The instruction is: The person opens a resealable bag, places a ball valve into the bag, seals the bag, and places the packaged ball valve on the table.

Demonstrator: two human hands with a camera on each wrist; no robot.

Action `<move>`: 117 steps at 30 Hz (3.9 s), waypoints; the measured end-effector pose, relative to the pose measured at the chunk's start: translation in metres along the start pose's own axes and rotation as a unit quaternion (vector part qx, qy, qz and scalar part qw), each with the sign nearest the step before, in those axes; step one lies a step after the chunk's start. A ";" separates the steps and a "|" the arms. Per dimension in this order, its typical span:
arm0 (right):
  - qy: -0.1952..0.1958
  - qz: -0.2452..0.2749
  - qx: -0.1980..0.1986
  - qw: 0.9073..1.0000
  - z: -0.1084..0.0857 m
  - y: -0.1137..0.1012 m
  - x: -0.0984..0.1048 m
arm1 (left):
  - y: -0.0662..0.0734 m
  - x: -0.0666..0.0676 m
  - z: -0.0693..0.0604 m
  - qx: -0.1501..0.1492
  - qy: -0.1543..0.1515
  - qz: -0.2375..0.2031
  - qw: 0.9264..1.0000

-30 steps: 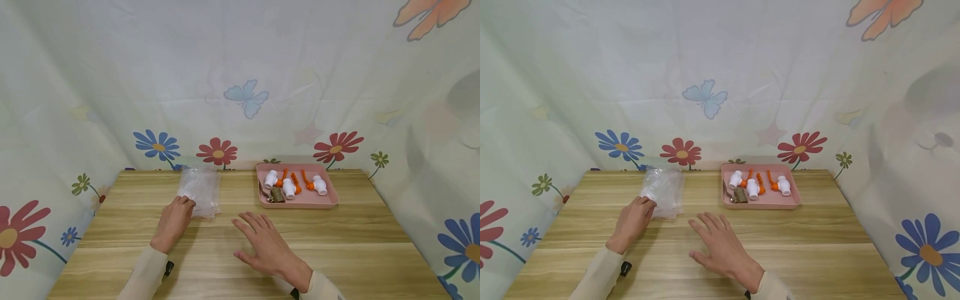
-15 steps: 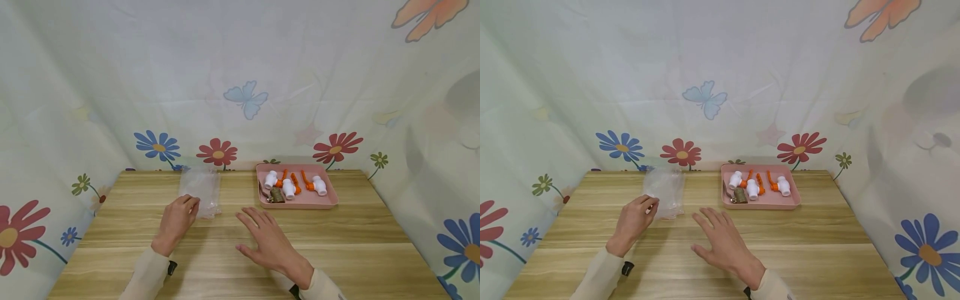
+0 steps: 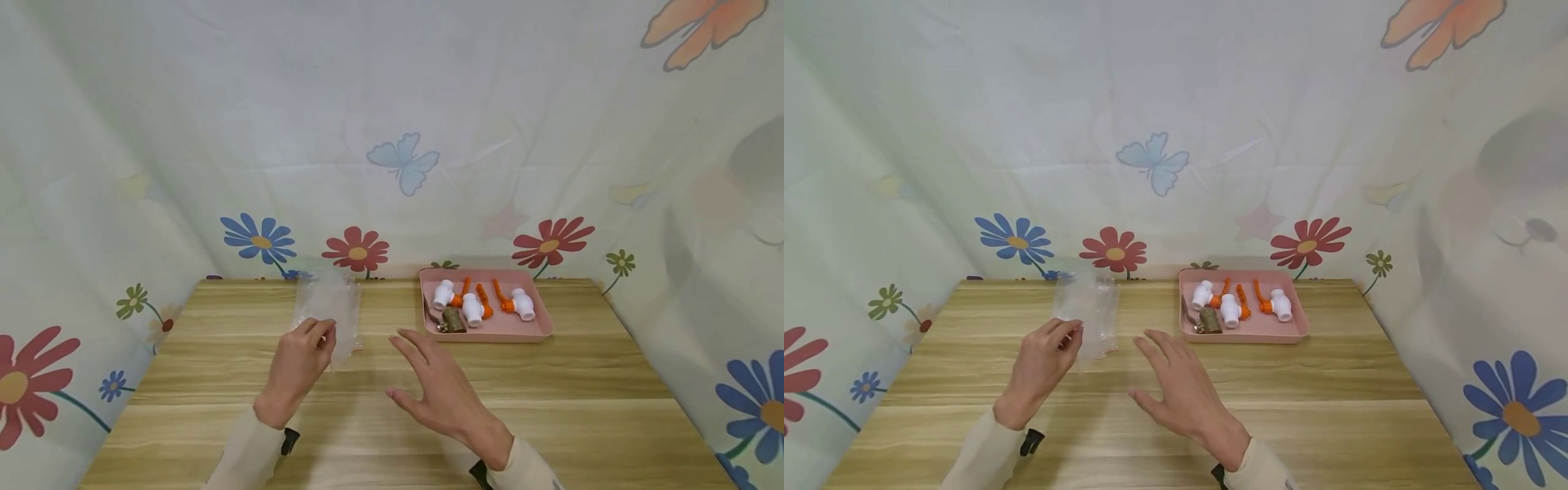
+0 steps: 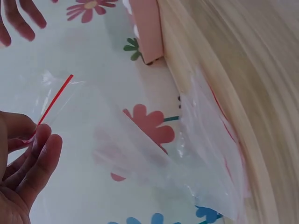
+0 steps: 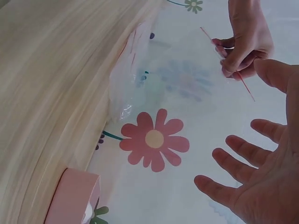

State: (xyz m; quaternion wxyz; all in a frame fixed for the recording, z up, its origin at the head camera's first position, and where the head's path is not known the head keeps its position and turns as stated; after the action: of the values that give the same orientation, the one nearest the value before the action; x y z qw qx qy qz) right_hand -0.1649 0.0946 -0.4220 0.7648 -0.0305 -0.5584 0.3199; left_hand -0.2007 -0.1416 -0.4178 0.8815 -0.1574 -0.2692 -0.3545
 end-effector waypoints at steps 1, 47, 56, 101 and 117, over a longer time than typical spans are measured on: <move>0.005 0.001 0.001 1.000 0.000 0.000 0.001 | 0.002 0.001 0.002 0.001 0.004 0.000 1.000; 0.053 0.246 -0.098 0.963 0.008 -0.006 0.035 | 0.078 -0.004 0.057 0.052 0.049 -0.092 0.993; 0.141 0.185 -0.072 0.970 0.008 -0.005 0.033 | 0.083 -0.006 0.058 0.051 0.053 -0.120 0.990; 0.281 0.113 -0.071 0.950 0.002 0.017 0.042 | 0.076 -0.006 0.047 0.086 0.021 -0.140 0.986; 0.279 0.123 -0.075 0.949 0.004 0.021 0.046 | 0.068 0.000 0.044 0.100 0.019 -0.134 0.986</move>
State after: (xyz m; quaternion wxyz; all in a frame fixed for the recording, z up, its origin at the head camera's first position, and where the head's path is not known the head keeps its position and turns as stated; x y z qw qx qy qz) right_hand -0.1705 0.1343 -0.3905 0.8404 -0.2439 -0.3369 0.3474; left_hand -0.1686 -0.0738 -0.3877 0.8423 -0.0247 -0.3052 -0.4436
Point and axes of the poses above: each hand's wrist, its own z-axis towards the middle knuckle, its own x-axis out of the back of the hand, y = z × x, the point moved 3 cm from there along z, towards the middle knuckle, and after that the axes turned 15 degrees about -x, right-handed, at the moved point
